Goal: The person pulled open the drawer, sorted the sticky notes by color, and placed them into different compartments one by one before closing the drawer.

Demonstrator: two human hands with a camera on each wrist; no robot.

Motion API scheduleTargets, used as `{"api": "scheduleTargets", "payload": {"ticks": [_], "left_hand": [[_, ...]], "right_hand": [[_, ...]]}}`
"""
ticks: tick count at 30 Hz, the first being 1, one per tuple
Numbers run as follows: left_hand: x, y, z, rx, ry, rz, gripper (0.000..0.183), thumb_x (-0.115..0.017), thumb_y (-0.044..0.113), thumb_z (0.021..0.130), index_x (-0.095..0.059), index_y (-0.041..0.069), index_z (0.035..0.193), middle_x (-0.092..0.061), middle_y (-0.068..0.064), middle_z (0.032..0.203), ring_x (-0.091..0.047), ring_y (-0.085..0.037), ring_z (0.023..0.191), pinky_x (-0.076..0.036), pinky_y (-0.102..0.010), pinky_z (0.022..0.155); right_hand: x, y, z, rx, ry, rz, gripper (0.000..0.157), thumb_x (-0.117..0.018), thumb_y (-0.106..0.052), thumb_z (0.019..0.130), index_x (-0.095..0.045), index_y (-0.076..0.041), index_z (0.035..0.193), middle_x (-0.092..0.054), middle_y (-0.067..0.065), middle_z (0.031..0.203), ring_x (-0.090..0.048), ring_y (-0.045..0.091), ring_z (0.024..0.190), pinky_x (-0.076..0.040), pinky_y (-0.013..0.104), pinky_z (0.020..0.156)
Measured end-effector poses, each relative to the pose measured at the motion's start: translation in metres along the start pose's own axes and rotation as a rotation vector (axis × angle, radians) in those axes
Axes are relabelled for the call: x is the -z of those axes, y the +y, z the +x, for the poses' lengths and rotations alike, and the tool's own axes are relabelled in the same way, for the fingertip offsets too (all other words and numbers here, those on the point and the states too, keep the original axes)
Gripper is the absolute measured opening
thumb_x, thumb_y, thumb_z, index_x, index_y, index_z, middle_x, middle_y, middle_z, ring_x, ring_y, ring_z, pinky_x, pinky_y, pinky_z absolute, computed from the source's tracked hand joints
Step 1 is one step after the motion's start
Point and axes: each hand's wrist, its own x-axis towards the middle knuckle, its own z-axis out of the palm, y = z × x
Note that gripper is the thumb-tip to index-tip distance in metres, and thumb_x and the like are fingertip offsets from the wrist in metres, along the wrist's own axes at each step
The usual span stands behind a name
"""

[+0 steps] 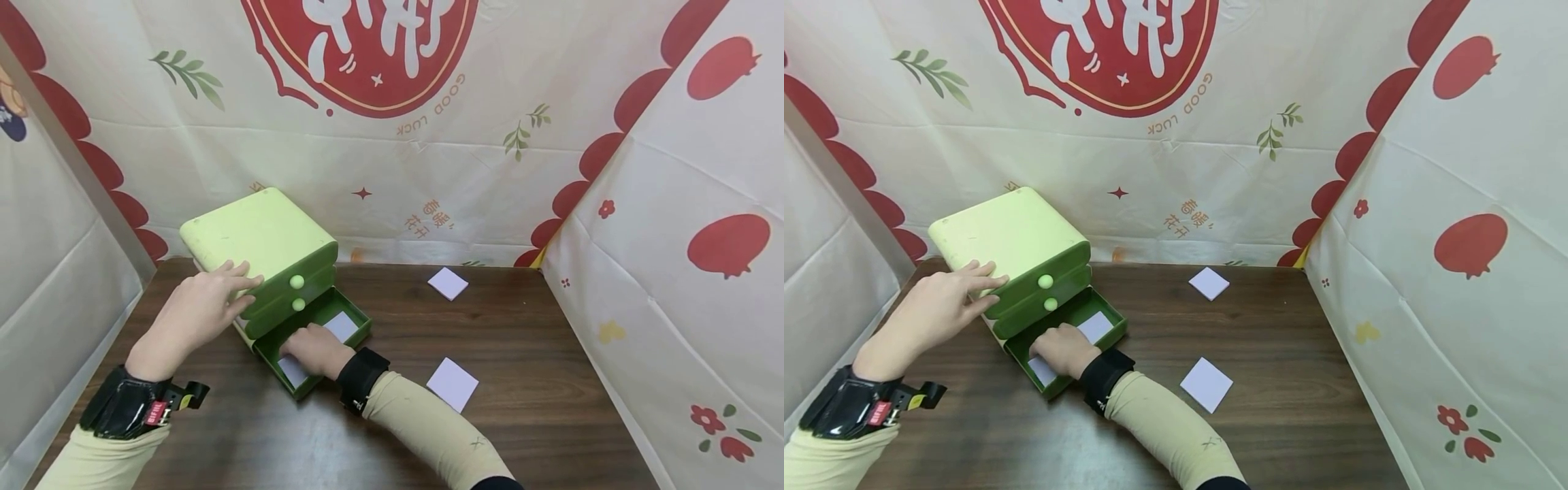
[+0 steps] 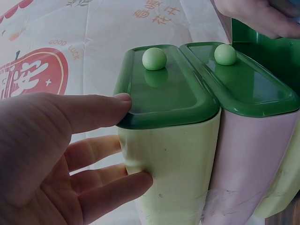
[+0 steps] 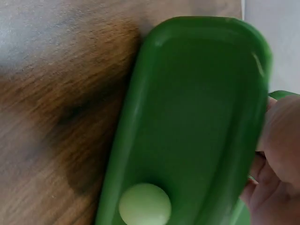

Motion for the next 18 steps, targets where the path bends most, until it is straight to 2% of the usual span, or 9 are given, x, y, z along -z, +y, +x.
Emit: {"api": "scheduleTargets", "payload": {"ticks": [4,10,13,18], "left_hand": [[0.0001,0.0000,-0.0008,0.004,0.001,-0.006,0.036,-0.072,0.015,0.087,-0.069,0.011,0.123,-0.059,-0.026,0.132,-0.053,-0.047,0.125,-0.051,-0.055,0.070],[-0.0005,0.0003,-0.0006,0.011,0.004,-0.009,0.036,-0.072,0.016,0.087,-0.069,0.012,0.123,-0.058,-0.025,0.132,-0.053,-0.047,0.126,-0.050,-0.060,0.078],[-0.0007,0.0004,-0.0005,0.010,0.002,-0.005,0.037,-0.072,0.016,0.087,-0.069,0.012,0.123,-0.059,-0.025,0.132,-0.053,-0.047,0.125,-0.051,-0.057,0.074],[-0.0006,0.0008,-0.0006,0.009,-0.002,0.000,0.037,-0.072,0.015,0.087,-0.069,0.012,0.123,-0.059,-0.026,0.132,-0.053,-0.046,0.125,-0.051,-0.053,0.066]], "right_hand": [[-0.0038,-0.0028,0.0037,-0.012,0.005,-0.021,0.032,-0.065,-0.014,0.092,-0.072,-0.039,0.111,-0.072,-0.021,0.104,-0.065,0.000,0.093,-0.046,0.024,0.090],[-0.0090,-0.0030,0.0082,-0.039,-0.001,-0.008,0.031,-0.064,-0.014,0.094,-0.072,-0.037,0.113,-0.072,-0.016,0.107,-0.065,0.001,0.097,-0.048,0.020,0.085],[-0.0099,-0.0025,0.0091,-0.049,-0.008,0.009,0.030,-0.063,-0.015,0.094,-0.073,-0.036,0.113,-0.071,-0.013,0.109,-0.065,0.003,0.102,-0.048,0.019,0.085],[-0.0092,-0.0020,0.0098,-0.087,0.007,0.049,0.024,-0.064,-0.017,0.094,-0.074,-0.034,0.108,-0.072,-0.015,0.102,-0.066,0.003,0.092,-0.049,0.020,0.081]]}}
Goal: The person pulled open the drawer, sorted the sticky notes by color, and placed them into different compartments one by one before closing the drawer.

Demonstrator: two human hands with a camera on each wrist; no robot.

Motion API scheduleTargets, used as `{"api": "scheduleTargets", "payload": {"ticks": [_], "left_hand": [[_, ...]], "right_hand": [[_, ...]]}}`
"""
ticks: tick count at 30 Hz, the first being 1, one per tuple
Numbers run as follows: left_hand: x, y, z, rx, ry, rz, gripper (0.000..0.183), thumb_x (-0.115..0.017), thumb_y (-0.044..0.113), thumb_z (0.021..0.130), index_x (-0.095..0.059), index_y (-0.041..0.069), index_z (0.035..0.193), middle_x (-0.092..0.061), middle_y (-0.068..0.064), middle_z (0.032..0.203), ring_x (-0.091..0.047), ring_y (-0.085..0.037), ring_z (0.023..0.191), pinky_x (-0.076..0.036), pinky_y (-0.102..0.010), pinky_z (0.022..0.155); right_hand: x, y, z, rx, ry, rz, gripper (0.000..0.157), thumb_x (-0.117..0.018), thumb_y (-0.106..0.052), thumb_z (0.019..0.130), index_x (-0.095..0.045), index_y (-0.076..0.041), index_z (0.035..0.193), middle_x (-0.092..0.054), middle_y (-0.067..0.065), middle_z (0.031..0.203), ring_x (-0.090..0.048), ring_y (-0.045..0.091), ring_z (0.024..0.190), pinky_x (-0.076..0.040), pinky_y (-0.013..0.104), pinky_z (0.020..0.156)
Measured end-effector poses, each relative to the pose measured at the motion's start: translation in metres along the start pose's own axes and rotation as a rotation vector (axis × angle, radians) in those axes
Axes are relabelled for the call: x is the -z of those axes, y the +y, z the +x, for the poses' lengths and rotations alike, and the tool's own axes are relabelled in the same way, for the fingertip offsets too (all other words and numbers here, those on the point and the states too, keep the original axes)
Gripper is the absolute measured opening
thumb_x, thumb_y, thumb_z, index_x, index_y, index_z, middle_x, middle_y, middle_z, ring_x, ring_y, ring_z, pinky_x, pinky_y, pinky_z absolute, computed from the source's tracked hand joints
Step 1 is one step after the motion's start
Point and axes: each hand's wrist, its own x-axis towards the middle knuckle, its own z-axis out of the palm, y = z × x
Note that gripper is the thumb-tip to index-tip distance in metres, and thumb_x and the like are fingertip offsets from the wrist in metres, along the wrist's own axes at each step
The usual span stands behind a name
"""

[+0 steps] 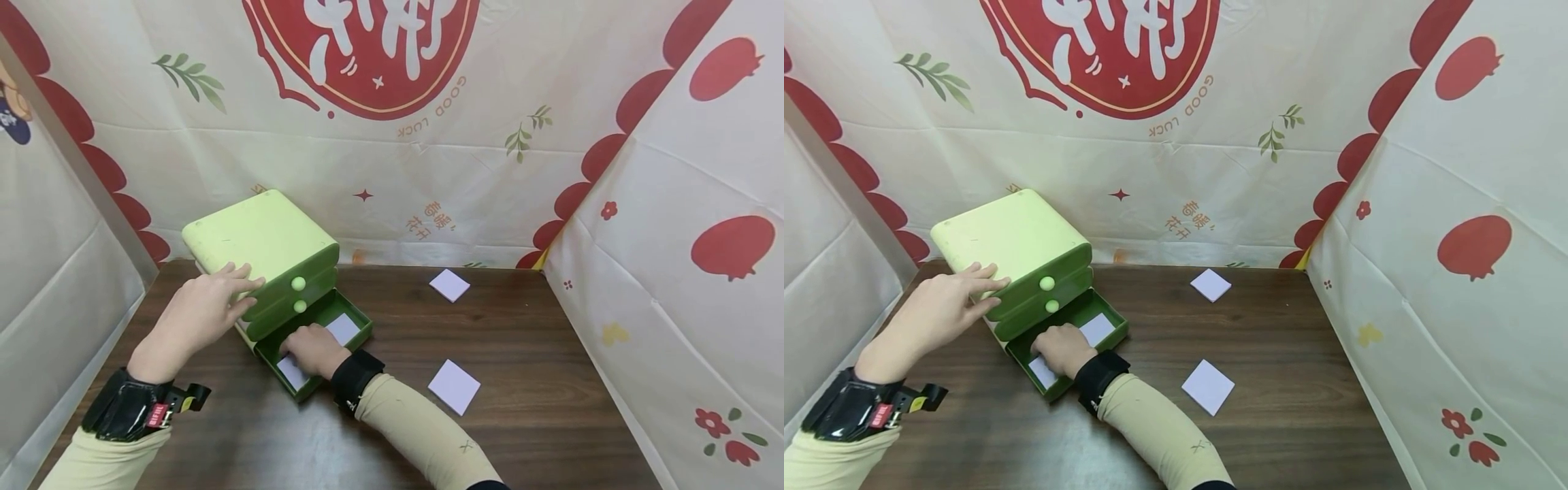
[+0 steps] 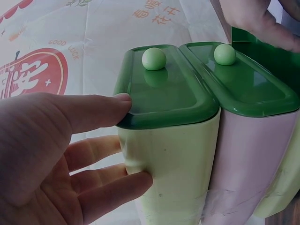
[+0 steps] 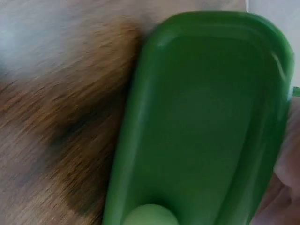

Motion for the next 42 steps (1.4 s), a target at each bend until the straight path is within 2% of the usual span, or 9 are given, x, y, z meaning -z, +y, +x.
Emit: {"api": "scheduleTargets", "payload": {"ticks": [3,6,10,15,22,30,42], "left_hand": [[-0.001,0.001,0.001,-0.001,0.003,-0.002,0.037,-0.072,0.015,0.087,-0.069,0.012,0.124,-0.059,-0.025,0.132,-0.053,-0.046,0.125,-0.051,-0.056,0.070],[-0.002,0.001,0.001,-0.003,0.006,-0.004,0.036,-0.072,0.015,0.087,-0.069,0.012,0.124,-0.059,-0.025,0.132,-0.053,-0.046,0.126,-0.051,-0.056,0.071],[-0.002,0.002,0.001,-0.008,0.007,-0.002,0.036,-0.072,0.015,0.087,-0.069,0.012,0.123,-0.059,-0.025,0.132,-0.053,-0.046,0.125,-0.051,-0.055,0.069],[-0.001,0.002,0.000,-0.007,0.013,0.004,0.036,-0.072,0.015,0.087,-0.070,0.012,0.122,-0.060,-0.025,0.131,-0.054,-0.046,0.124,-0.051,-0.056,0.070],[-0.002,0.001,0.000,-0.007,0.010,0.005,0.036,-0.072,0.016,0.087,-0.069,0.012,0.123,-0.060,-0.025,0.131,-0.054,-0.046,0.124,-0.051,-0.057,0.072],[0.000,0.002,0.000,-0.008,0.014,0.001,0.036,-0.071,0.016,0.087,-0.069,0.012,0.123,-0.060,-0.025,0.132,-0.054,-0.046,0.125,-0.051,-0.058,0.073],[0.001,0.002,-0.001,0.008,-0.002,0.014,0.037,-0.071,0.017,0.087,-0.069,0.013,0.124,-0.059,-0.025,0.133,-0.053,-0.047,0.125,-0.050,-0.058,0.073]], "right_hand": [[0.000,0.001,0.000,-0.027,0.004,0.003,0.020,-0.065,-0.018,0.093,-0.075,-0.034,0.102,-0.072,-0.015,0.097,-0.065,0.003,0.086,-0.048,0.021,0.075],[-0.003,0.001,0.001,-0.029,-0.013,0.003,0.018,-0.066,-0.020,0.092,-0.075,-0.033,0.101,-0.071,-0.014,0.098,-0.065,0.004,0.088,-0.049,0.019,0.071],[-0.008,0.004,0.002,-0.034,-0.049,0.055,0.018,-0.066,-0.023,0.093,-0.075,-0.032,0.106,-0.071,-0.014,0.105,-0.065,0.003,0.096,-0.050,0.018,0.075],[-0.009,0.007,0.002,-0.043,-0.065,0.120,0.020,-0.064,-0.024,0.095,-0.075,-0.031,0.110,-0.072,-0.015,0.108,-0.066,0.002,0.094,-0.050,0.018,0.076],[-0.006,0.011,0.000,-0.036,-0.030,0.098,0.024,-0.061,-0.020,0.096,-0.072,-0.031,0.115,-0.071,-0.015,0.111,-0.066,0.004,0.099,-0.051,0.020,0.079],[0.010,0.022,-0.008,0.000,0.042,0.128,0.022,-0.057,-0.017,0.098,-0.075,-0.026,0.107,-0.072,-0.014,0.105,-0.066,0.002,0.093,-0.050,0.018,0.078],[0.021,0.053,-0.028,-0.059,0.090,0.234,0.023,-0.056,-0.017,0.099,-0.073,-0.020,0.115,-0.072,-0.007,0.115,-0.067,0.010,0.107,-0.051,0.022,0.087]]}}
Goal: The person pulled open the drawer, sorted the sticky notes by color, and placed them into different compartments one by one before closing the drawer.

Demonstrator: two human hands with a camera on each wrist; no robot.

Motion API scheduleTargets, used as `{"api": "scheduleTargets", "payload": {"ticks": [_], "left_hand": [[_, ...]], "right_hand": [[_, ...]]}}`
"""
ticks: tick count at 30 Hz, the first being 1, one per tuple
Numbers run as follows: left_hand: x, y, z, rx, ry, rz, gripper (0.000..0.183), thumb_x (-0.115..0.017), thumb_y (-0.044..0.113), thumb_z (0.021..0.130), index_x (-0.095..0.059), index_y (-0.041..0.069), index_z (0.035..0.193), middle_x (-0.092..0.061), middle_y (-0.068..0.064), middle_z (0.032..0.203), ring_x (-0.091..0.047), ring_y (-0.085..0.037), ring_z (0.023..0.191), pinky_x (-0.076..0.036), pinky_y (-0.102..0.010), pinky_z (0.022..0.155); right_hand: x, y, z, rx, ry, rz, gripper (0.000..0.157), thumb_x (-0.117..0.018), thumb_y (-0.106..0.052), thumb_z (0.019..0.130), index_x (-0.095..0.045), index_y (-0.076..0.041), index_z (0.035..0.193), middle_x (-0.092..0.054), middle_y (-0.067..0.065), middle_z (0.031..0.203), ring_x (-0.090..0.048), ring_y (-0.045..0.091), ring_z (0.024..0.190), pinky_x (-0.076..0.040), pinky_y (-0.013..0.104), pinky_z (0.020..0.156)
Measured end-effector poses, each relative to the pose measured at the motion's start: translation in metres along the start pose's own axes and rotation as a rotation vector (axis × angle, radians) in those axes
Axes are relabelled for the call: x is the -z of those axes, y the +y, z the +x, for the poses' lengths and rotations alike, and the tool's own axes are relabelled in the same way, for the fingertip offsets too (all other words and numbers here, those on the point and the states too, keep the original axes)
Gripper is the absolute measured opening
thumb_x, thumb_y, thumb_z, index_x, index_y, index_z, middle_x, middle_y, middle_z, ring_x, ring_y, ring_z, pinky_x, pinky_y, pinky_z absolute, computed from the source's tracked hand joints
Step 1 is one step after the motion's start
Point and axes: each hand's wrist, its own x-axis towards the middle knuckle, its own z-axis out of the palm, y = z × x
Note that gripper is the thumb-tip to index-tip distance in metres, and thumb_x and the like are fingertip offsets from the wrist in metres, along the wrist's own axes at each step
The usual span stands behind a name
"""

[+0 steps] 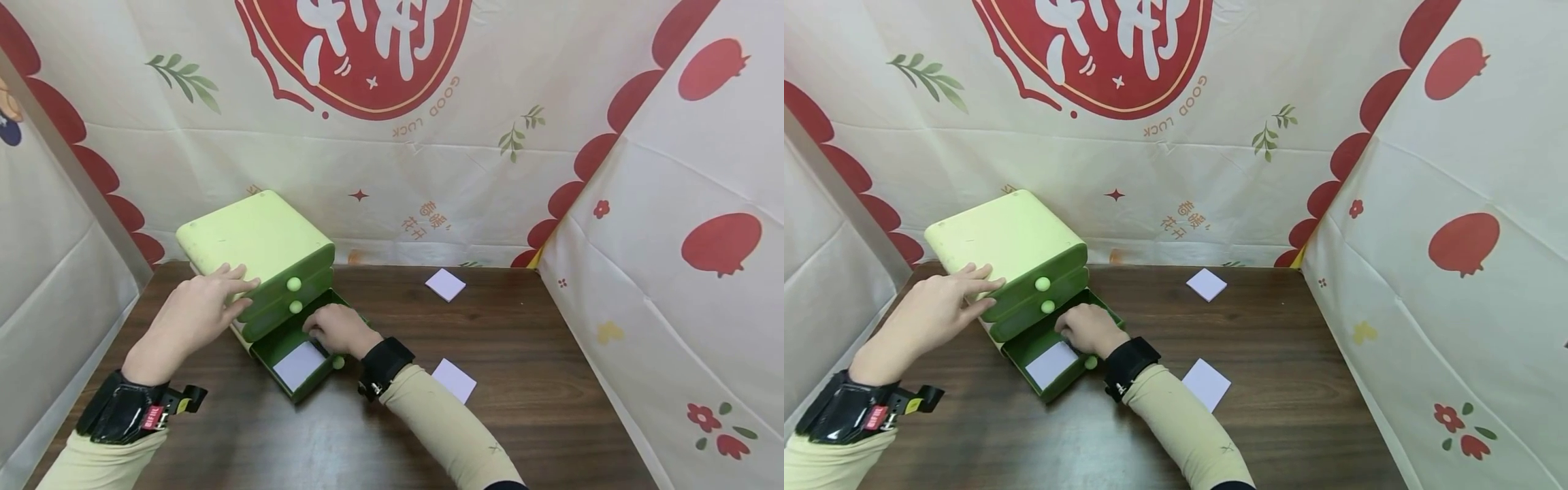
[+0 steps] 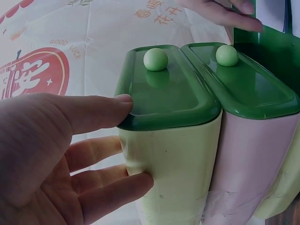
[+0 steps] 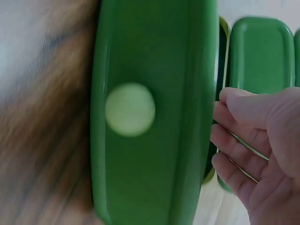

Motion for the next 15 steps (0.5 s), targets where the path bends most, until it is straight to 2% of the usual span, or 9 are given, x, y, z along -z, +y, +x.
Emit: {"api": "scheduleTargets", "payload": {"ticks": [8,15], "left_hand": [[0.000,0.000,0.000,-0.014,0.021,-0.005,0.037,-0.073,0.016,0.086,-0.069,0.012,0.123,-0.060,-0.025,0.131,-0.054,-0.047,0.123,-0.051,-0.057,0.072],[-0.001,-0.001,0.000,-0.017,0.018,-0.011,0.036,-0.073,0.016,0.086,-0.070,0.011,0.122,-0.060,-0.026,0.130,-0.054,-0.047,0.124,-0.051,-0.055,0.067]], "right_hand": [[0.016,0.035,-0.019,-0.039,0.070,0.029,0.020,-0.061,-0.016,0.097,-0.075,-0.016,0.111,-0.074,-0.005,0.108,-0.068,0.012,0.104,-0.051,0.028,0.090],[0.025,0.062,-0.038,-0.109,0.071,0.061,0.020,-0.059,-0.013,0.097,-0.074,-0.014,0.111,-0.074,-0.003,0.108,-0.068,0.012,0.102,-0.052,0.030,0.088]]}}
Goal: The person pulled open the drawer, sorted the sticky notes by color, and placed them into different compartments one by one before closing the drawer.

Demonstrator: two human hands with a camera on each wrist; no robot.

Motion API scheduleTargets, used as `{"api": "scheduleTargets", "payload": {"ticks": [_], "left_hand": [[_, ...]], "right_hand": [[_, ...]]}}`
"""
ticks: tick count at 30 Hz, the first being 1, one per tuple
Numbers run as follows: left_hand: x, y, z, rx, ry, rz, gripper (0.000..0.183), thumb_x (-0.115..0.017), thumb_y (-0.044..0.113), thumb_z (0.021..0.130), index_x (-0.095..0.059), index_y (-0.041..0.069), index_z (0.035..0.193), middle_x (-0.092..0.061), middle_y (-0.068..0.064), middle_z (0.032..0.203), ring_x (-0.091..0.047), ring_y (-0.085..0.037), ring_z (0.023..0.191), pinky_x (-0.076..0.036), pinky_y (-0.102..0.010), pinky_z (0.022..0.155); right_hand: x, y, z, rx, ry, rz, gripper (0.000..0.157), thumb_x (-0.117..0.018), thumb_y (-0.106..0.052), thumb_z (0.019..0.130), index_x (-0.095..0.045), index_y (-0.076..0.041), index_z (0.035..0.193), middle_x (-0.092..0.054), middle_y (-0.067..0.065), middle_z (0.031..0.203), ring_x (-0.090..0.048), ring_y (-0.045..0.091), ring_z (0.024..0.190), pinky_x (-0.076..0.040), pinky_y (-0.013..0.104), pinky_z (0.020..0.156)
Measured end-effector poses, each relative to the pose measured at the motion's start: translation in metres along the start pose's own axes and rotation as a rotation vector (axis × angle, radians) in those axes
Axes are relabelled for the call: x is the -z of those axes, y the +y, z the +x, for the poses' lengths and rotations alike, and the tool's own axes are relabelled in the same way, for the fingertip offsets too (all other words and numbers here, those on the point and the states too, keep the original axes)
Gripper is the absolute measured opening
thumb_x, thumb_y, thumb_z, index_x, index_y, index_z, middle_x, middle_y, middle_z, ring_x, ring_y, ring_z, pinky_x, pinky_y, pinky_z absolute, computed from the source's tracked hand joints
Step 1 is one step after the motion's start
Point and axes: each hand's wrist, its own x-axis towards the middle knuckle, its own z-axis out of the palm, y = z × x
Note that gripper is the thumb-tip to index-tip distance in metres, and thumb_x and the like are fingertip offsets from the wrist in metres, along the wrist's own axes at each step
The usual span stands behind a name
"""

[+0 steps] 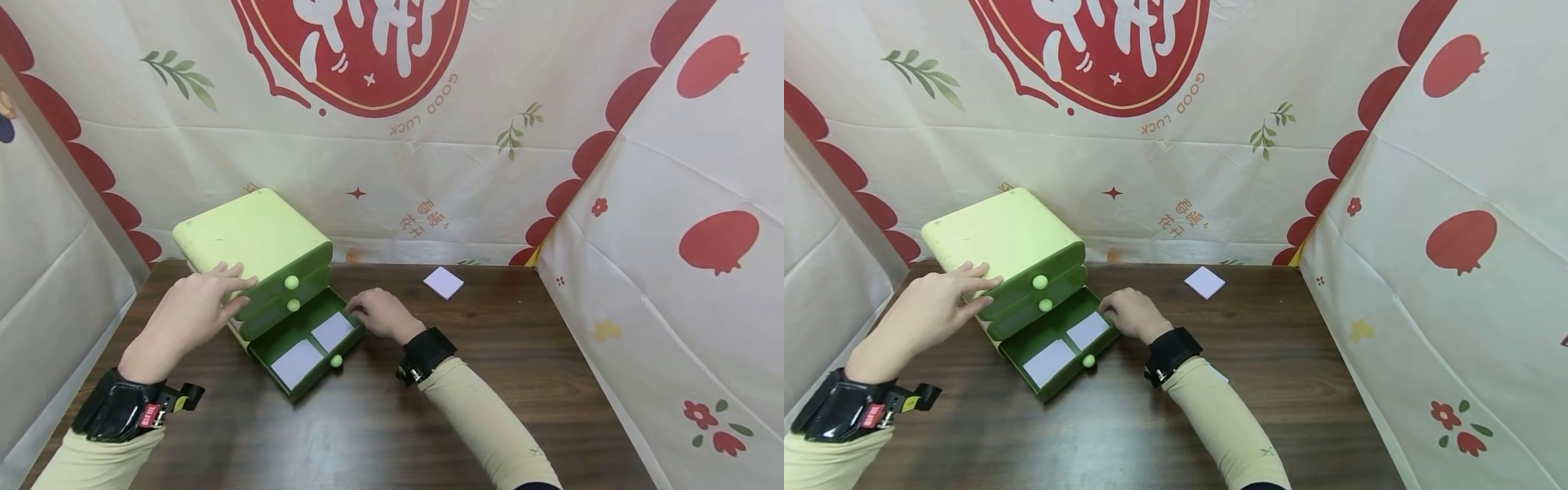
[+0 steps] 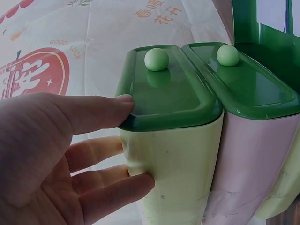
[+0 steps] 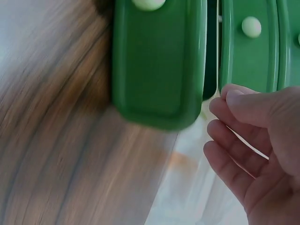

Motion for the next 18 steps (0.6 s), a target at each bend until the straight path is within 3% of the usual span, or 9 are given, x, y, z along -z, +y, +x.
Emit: {"api": "scheduleTargets", "payload": {"ticks": [5,12,18], "left_hand": [[0.001,0.001,0.001,-0.003,-0.008,-0.001,0.037,-0.073,0.015,0.086,-0.070,0.011,0.122,-0.060,-0.026,0.130,-0.054,-0.047,0.124,-0.050,-0.052,0.064],[0.001,0.002,0.001,-0.009,0.001,0.009,0.037,-0.073,0.015,0.085,-0.070,0.011,0.122,-0.060,-0.026,0.129,-0.054,-0.048,0.123,-0.051,-0.056,0.071],[0.000,0.003,0.001,-0.016,0.004,0.012,0.037,-0.073,0.015,0.085,-0.070,0.010,0.122,-0.061,-0.026,0.129,-0.055,-0.048,0.122,-0.051,-0.055,0.069]], "right_hand": [[0.005,0.019,-0.015,-0.054,-0.020,0.036,0.019,-0.062,-0.013,0.095,-0.074,-0.013,0.110,-0.074,-0.002,0.106,-0.068,0.013,0.099,-0.052,0.032,0.087],[0.008,0.048,-0.037,-0.145,-0.085,0.004,0.019,-0.066,-0.013,0.093,-0.072,-0.009,0.111,-0.072,0.002,0.103,-0.066,0.017,0.096,-0.051,0.036,0.086],[0.007,0.068,-0.059,-0.282,-0.169,-0.020,0.022,-0.070,-0.019,0.090,-0.071,-0.010,0.109,-0.071,0.002,0.102,-0.065,0.016,0.091,-0.052,0.037,0.083]]}}
